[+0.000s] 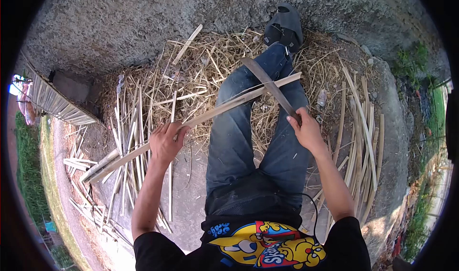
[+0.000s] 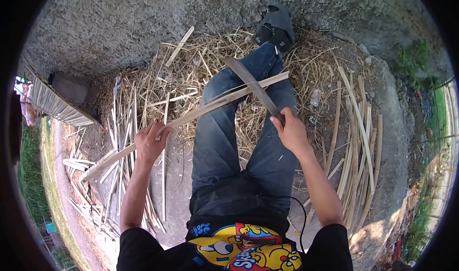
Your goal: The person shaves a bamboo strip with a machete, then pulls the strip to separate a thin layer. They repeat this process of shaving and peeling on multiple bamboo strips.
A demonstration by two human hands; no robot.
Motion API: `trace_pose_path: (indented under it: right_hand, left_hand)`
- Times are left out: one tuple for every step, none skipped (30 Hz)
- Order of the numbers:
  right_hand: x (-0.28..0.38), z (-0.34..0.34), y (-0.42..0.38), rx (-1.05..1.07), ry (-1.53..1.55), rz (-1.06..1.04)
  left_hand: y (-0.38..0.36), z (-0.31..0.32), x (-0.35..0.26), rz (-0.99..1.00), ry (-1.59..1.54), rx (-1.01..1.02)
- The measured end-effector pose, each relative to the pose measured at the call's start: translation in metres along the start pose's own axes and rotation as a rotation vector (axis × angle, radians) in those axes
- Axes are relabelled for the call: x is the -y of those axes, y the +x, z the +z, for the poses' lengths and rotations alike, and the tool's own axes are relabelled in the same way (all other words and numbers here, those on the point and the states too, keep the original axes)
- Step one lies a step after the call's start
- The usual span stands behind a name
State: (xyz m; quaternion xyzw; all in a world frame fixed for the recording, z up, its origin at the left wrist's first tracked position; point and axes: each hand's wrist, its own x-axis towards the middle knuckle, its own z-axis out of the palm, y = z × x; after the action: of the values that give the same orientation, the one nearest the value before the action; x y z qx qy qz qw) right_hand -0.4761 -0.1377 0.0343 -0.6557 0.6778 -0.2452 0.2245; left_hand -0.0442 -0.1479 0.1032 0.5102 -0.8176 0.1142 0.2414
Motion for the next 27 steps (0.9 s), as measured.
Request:
trace_pose_path:
  right_hand:
    - [0.005,0.007,-0.005,-0.036,-0.034,-0.026]
    - [0.011,0.013,-0.010,-0.055,-0.007,-0.030]
    - [0.016,0.017,-0.014,-0.074,0.024,-0.065]
    - [0.024,0.020,-0.019,-0.092,0.054,-0.096]
    - [0.032,0.020,-0.022,-0.081,0.049,-0.132]
    - [0.035,0.027,-0.023,-0.110,0.031,-0.179]
    - [0.044,0.028,-0.023,-0.074,0.000,-0.191]
    - [0.053,0.028,-0.024,-0.037,-0.031,-0.204]
    - [0.055,0.033,-0.022,-0.002,-0.071,-0.219]
    - [0.054,0.032,-0.020,-0.005,-0.070,-0.214]
    - [0.054,0.029,-0.017,0.020,-0.147,-0.173]
    - [0.054,0.027,-0.013,0.048,-0.224,-0.132]
    - [0.040,0.023,-0.002,-0.007,-0.250,-0.168]
    - [0.023,0.010,0.006,0.018,-0.278,-0.058]
    - [0.003,-0.003,0.016,-0.035,-0.237,0.042]
    - [-0.012,-0.017,0.025,-0.080,-0.224,0.118]
    - [-0.025,-0.027,0.029,-0.068,-0.222,0.152]
    - [-0.027,-0.029,0.028,-0.065,-0.225,0.148]
    - [-0.028,-0.030,0.027,-0.087,-0.242,0.132]
    - [-0.030,-0.031,0.024,-0.113,-0.258,0.119]
    - [-0.017,-0.027,0.016,-0.113,-0.147,0.066]
    - [-0.006,-0.016,0.009,-0.059,-0.147,0.027]
    - [0.006,-0.004,0.001,-0.023,-0.206,-0.043]
    - [0.022,0.006,-0.006,0.043,-0.222,-0.073]
    - [0.039,0.014,-0.010,0.089,-0.231,-0.111]
    - [0.038,0.030,-0.014,0.029,-0.244,-0.202]
    - [0.040,0.029,-0.012,0.051,-0.216,-0.175]
  left_hand:
    - [-0.006,0.003,0.004,0.003,-0.016,-0.012]
    - [-0.012,0.005,0.008,0.008,-0.032,-0.022]
    - [-0.018,0.005,0.009,-0.004,-0.035,-0.021]
    - [-0.022,0.005,0.008,0.004,-0.039,-0.012]
    - [-0.026,0.004,0.006,-0.003,-0.033,-0.030]
    - [-0.029,0.005,0.003,-0.012,-0.028,-0.050]
    - [-0.033,0.006,-0.001,-0.015,-0.042,-0.052]
    - [-0.038,0.008,-0.003,-0.011,-0.046,-0.045]
    - [-0.042,0.011,-0.005,-0.009,-0.027,-0.045]
    - [-0.045,0.014,-0.005,-0.007,-0.007,-0.046]
    - [-0.048,0.015,-0.002,0.005,-0.024,-0.064]
    - [-0.054,0.012,0.003,0.007,-0.026,-0.059]
    - [-0.063,0.007,0.012,0.003,-0.008,-0.061]
    - [-0.073,0.004,0.021,-0.004,0.010,-0.067]
    - [-0.085,0.001,0.031,-0.008,-0.019,-0.086]
    - [-0.091,-0.001,0.032,-0.015,-0.029,-0.074]
    - [-0.089,-0.002,0.028,-0.018,-0.013,-0.069]
    - [-0.087,-0.003,0.023,-0.022,0.003,-0.062]
    - [-0.085,0.000,0.021,-0.024,0.002,-0.066]
    - [-0.082,0.005,0.019,-0.018,-0.024,-0.084]
    - [-0.079,0.012,0.015,-0.011,-0.054,-0.101]
    - [-0.079,0.019,0.010,-0.015,-0.051,-0.100]
    - [-0.072,0.020,-0.001,-0.005,-0.064,-0.098]
    - [-0.065,0.021,-0.008,0.008,-0.075,-0.100]
    - [-0.063,0.021,-0.007,0.016,-0.079,-0.101]
    - [-0.064,0.019,-0.006,0.004,-0.062,-0.089]
    - [-0.065,0.017,-0.005,-0.012,-0.043,-0.077]
